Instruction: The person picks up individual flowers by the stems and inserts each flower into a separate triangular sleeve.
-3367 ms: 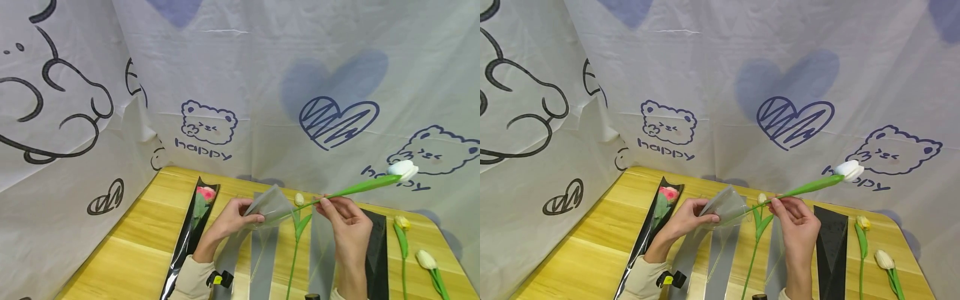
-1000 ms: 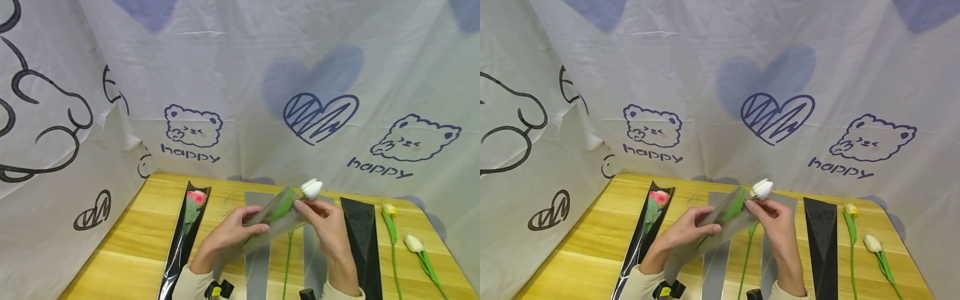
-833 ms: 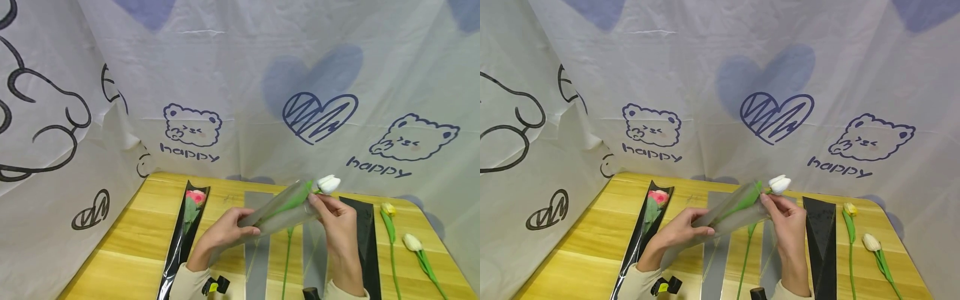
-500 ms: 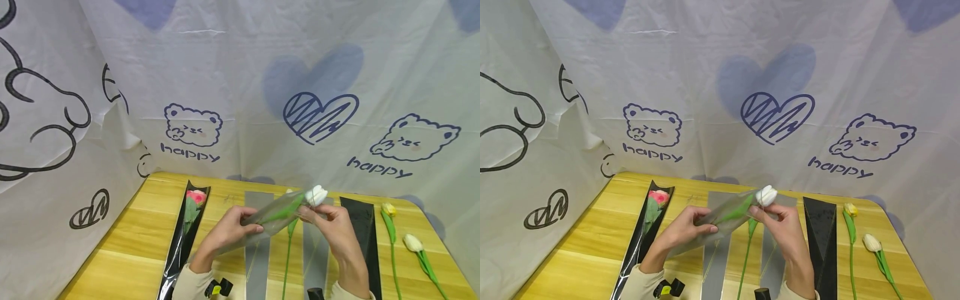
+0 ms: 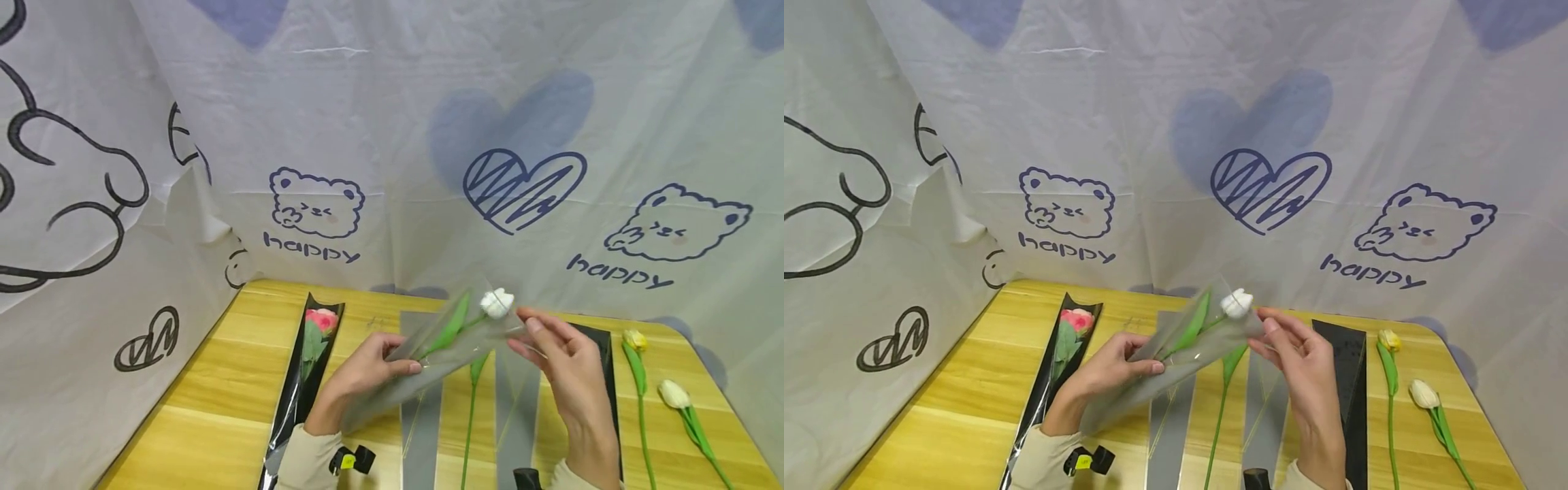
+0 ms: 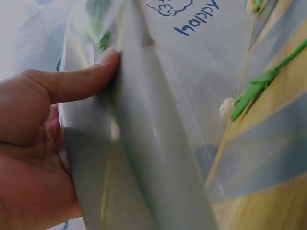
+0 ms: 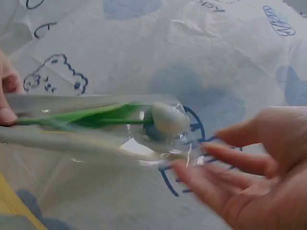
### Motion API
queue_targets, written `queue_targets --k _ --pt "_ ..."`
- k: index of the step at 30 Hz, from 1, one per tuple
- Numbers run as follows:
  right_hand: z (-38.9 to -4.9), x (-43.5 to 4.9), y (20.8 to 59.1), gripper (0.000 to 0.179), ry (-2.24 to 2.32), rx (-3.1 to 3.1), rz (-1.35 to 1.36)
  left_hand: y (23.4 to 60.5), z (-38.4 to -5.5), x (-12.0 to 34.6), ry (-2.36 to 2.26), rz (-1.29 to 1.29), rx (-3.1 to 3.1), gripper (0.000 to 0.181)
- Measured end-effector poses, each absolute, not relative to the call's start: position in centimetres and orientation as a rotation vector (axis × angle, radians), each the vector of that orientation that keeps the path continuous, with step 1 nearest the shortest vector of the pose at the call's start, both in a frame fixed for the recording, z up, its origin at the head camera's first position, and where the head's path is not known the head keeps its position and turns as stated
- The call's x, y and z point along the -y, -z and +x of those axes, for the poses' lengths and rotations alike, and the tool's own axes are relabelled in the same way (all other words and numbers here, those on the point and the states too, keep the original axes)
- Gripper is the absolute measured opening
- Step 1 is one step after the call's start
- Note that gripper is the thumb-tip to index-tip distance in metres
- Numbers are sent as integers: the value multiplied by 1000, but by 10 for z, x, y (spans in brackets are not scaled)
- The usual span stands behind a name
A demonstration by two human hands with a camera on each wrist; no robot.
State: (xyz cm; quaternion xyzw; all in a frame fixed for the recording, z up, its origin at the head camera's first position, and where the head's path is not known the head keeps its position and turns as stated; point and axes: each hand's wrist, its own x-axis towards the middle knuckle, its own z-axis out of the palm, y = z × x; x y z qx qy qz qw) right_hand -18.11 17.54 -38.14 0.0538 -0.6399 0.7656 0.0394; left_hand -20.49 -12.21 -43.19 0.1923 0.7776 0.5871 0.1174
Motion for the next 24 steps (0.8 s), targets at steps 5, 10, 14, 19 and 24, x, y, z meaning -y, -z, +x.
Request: queue_targets --k 5,10,14,19,24 --pt "-184 -162 386 42 -2359 1884 243 430 -206 121 -2022 419 -2028 34" --pt "-188 -131 393 36 -2155 2194 412 429 -205 114 -2128 414 -1975 40" --pt "-188 -116 397 19 -1989 2154 412 429 -205 110 -2049 477 -2050 41" --pt "-188 -113 397 11 -1915 2054 390 425 -204 111 -2076 485 -2054 33" --pt "-190 -108 398 25 -1956 2129 452 420 -201 112 -2178 380 -2106 30"
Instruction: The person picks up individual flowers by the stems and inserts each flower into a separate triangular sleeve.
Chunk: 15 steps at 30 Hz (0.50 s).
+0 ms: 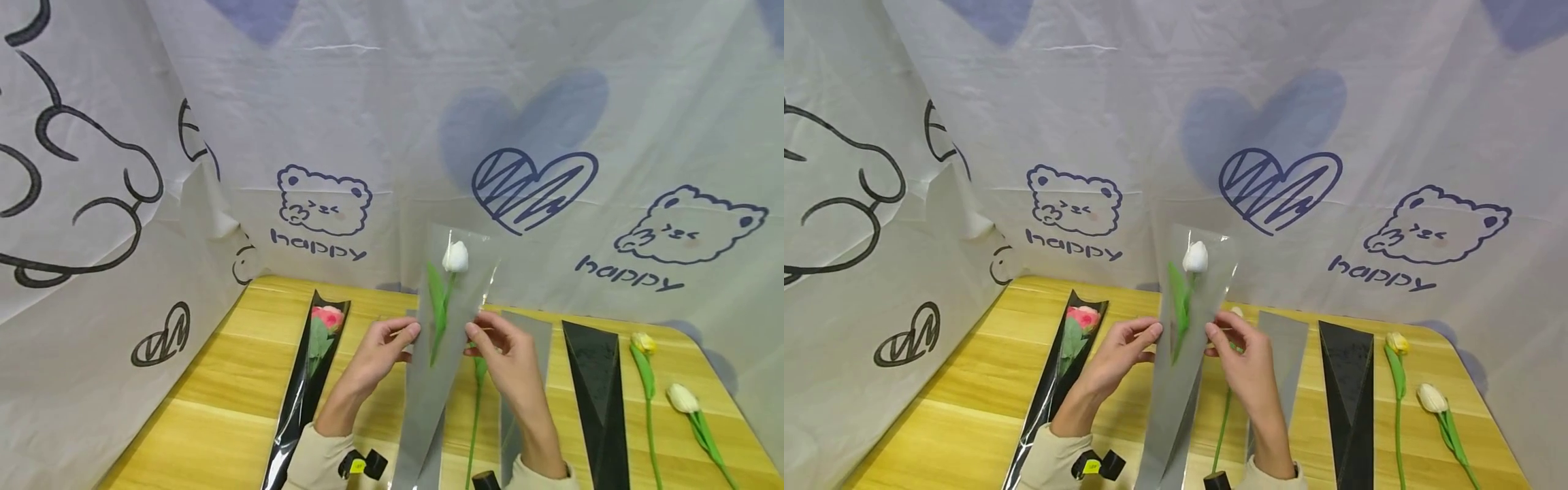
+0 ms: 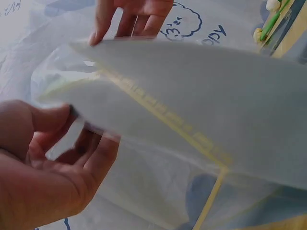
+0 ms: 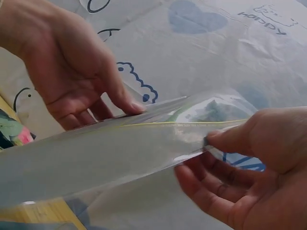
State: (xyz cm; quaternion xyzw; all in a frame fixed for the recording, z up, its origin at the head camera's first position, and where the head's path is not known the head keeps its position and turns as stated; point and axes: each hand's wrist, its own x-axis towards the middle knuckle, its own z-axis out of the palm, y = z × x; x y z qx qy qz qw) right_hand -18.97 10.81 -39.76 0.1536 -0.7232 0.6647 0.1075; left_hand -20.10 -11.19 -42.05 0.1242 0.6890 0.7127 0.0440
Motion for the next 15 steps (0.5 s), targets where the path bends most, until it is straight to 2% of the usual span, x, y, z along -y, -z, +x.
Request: queue_targets --k 5,8,15 --pt "-190 -102 399 44 -2036 2171 486 416 -199 112 -2270 278 -2157 29" --pt "-192 -98 401 45 -2061 2125 452 415 -200 115 -2246 324 -2135 31" --pt "-198 -103 409 43 -2060 2109 425 424 -207 122 -2208 331 -2008 62"
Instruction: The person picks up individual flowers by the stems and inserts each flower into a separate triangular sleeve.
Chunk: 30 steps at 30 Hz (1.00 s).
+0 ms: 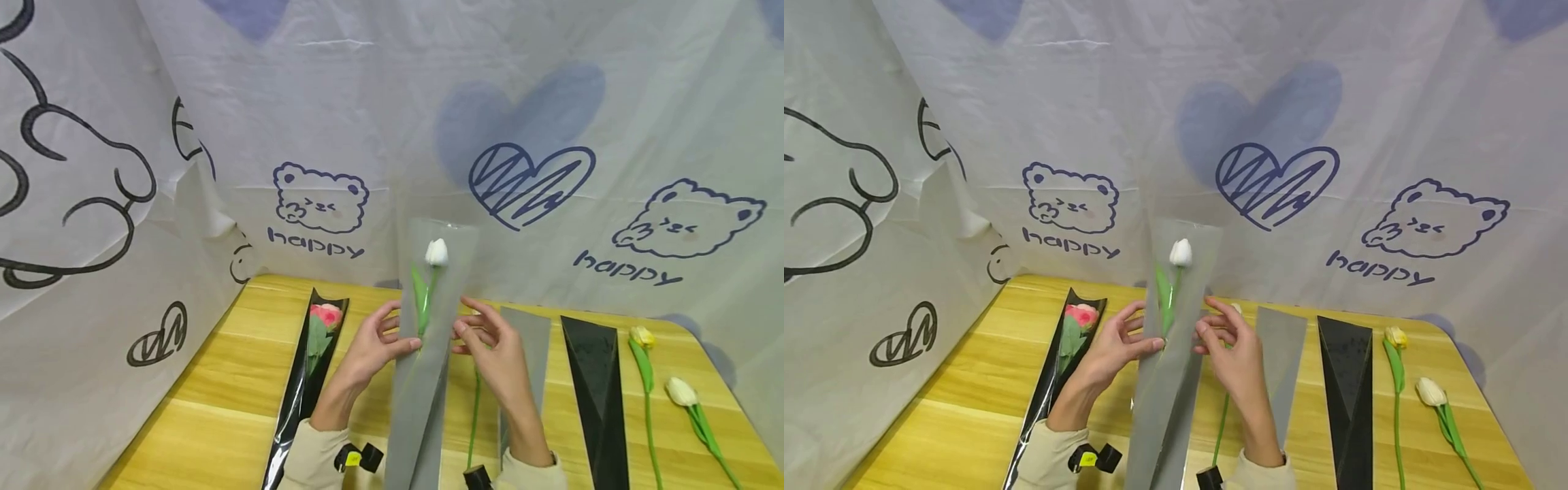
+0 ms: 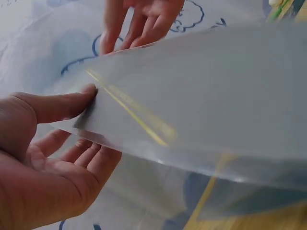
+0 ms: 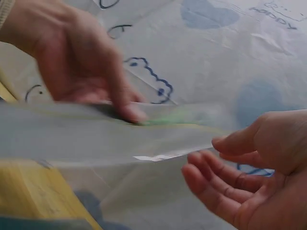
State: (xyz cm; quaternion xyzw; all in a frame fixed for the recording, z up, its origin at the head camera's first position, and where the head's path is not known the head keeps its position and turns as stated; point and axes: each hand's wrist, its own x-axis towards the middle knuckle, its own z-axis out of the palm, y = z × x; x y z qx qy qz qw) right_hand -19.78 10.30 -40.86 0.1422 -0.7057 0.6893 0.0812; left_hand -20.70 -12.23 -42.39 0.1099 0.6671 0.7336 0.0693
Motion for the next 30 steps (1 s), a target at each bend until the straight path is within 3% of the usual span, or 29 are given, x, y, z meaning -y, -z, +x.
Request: queue_targets --k 9,20,25,30 --pt "-205 -147 416 36 -1792 2489 91 457 -221 170 -1988 24 -2202 69" --pt "-213 -163 448 31 -1534 2840 37 485 -225 180 -1519 -187 -2595 78" --pt "-213 -162 451 32 -1556 2840 51 464 -218 174 -1146 -213 -2876 67" --pt "-214 -163 452 30 -1522 2851 19 451 -216 138 -1017 -68 -3033 44"
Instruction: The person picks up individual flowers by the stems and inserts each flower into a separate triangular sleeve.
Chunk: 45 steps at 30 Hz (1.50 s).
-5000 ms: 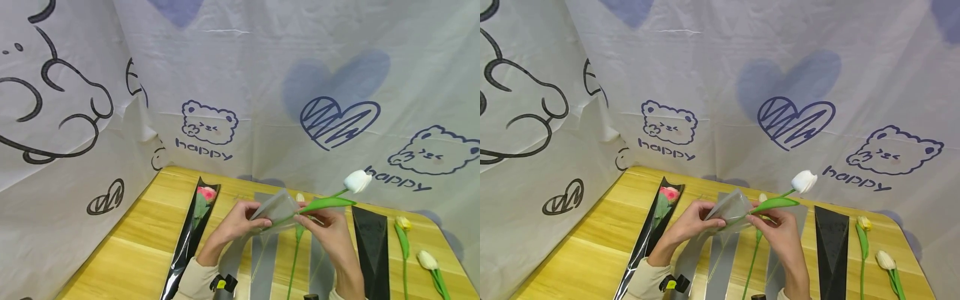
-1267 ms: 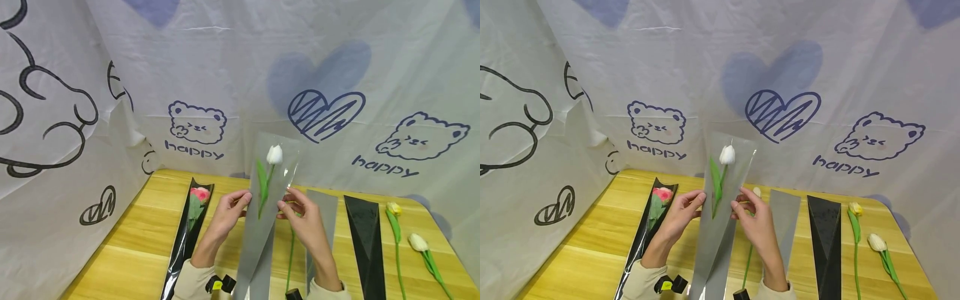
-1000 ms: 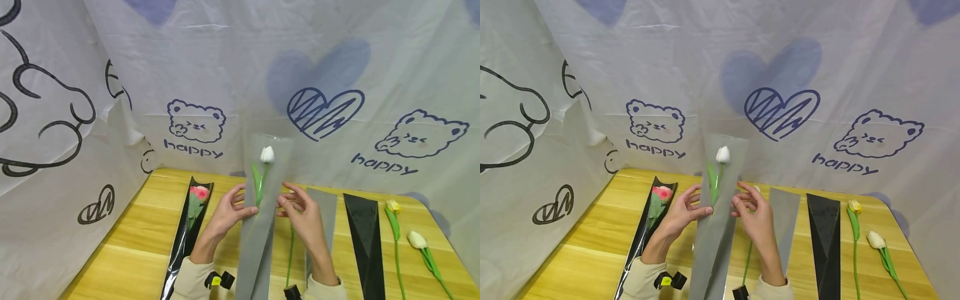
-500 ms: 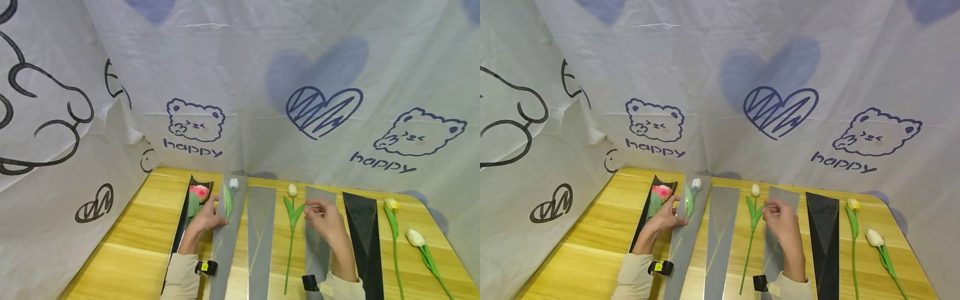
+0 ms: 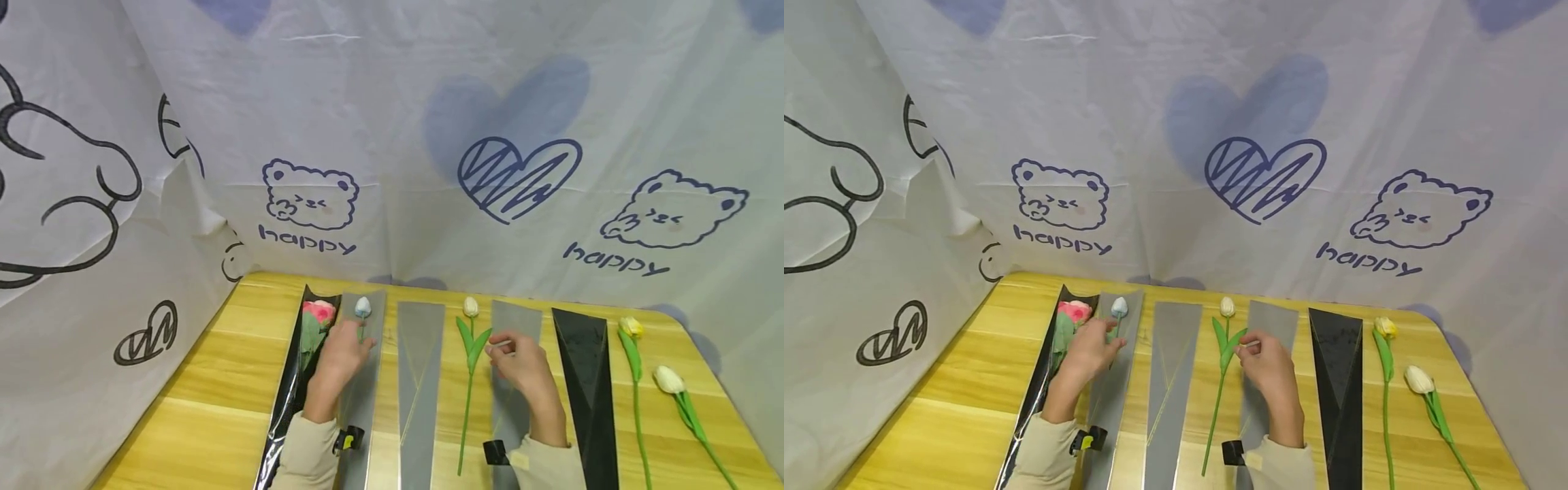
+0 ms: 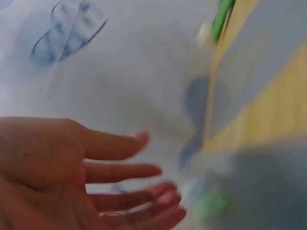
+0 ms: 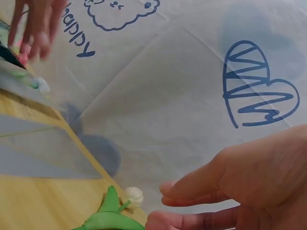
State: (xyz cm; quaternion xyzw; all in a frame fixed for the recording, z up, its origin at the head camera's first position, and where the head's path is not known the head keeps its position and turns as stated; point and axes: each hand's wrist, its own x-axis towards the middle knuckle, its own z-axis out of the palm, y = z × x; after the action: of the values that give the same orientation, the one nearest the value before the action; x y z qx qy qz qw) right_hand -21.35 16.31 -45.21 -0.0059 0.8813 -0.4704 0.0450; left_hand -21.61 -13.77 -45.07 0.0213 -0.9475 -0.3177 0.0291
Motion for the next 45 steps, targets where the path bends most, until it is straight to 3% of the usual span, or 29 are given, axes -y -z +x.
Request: queue_targets --k 4,8,11,16,22,28,33,36,40,43,45 --pt "-219 -162 460 27 1359 -2757 30 464 -234 98 1046 -73 2952 38" --pt "-220 -153 473 20 1199 -2836 49 483 -254 71 975 -9 2995 43" --pt "-217 -146 478 14 1071 -2863 49 491 -261 60 837 67 3056 55" --pt "-214 -137 480 31 942 -2857 99 495 -260 49 558 52 3135 79" --pt "-214 -131 482 33 854 -2868 155 498 -254 52 527 11 3092 65" --pt "-216 -132 486 31 857 -2874 166 505 -250 63 825 -46 2952 42" --pt "-213 -142 479 38 985 -2842 56 505 -249 79 1173 -207 2801 39" --pt "-209 -152 466 31 1096 -2795 13 499 -249 87 1641 -235 2694 46" --pt "-207 -165 450 14 1274 -2696 26 494 -253 95 2258 -146 2428 70" --pt "-207 -173 443 19 1426 -2633 40 493 -255 97 2497 -116 2307 80" --pt "-207 -177 440 22 1506 -2623 34 494 -256 98 2628 -113 2245 78"
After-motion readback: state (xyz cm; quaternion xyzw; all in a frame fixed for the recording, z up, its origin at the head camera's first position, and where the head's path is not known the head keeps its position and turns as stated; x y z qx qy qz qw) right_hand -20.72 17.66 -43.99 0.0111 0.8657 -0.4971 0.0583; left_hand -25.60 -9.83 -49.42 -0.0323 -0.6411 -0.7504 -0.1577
